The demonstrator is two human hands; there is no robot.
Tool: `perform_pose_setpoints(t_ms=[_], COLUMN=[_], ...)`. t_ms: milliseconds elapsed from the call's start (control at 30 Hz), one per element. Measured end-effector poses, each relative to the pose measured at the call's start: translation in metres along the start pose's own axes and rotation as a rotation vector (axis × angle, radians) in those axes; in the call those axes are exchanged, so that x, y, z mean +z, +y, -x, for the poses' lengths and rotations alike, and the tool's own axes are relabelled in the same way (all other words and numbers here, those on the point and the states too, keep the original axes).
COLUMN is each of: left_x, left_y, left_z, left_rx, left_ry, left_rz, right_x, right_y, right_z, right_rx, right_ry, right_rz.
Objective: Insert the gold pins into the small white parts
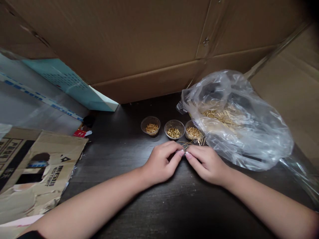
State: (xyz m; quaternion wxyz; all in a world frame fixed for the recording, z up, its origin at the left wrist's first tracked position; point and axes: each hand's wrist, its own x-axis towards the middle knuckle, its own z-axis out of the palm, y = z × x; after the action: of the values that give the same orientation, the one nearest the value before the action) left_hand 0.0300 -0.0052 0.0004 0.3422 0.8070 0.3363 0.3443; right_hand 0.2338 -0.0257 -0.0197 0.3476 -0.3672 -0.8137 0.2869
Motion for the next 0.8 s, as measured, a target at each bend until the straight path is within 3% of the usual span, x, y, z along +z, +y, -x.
perform_pose_setpoints(t_ms=[300,667,800], left_x=[-0.002,-0.013,-0.012], left_y=[-0.001,-0.008,-0.008], left_z=[0.000,-0.004,-0.003], left_rx=[0.033,0.276,0.300], left_ry=[-0.032,-0.130,-0.152], left_rz=[-0.030,-0.386,-0.433], right_x=[-0.003,-0.007,-0.007], right_y=[0.000,0.001,-0.001], right_z=[-0.001,-0.003,-0.004], right_rx=[0.027,0.021,0.017], right_ry=[-0.020,0.004,-0.013], right_rz=[-0.038,-0.062,-0.060])
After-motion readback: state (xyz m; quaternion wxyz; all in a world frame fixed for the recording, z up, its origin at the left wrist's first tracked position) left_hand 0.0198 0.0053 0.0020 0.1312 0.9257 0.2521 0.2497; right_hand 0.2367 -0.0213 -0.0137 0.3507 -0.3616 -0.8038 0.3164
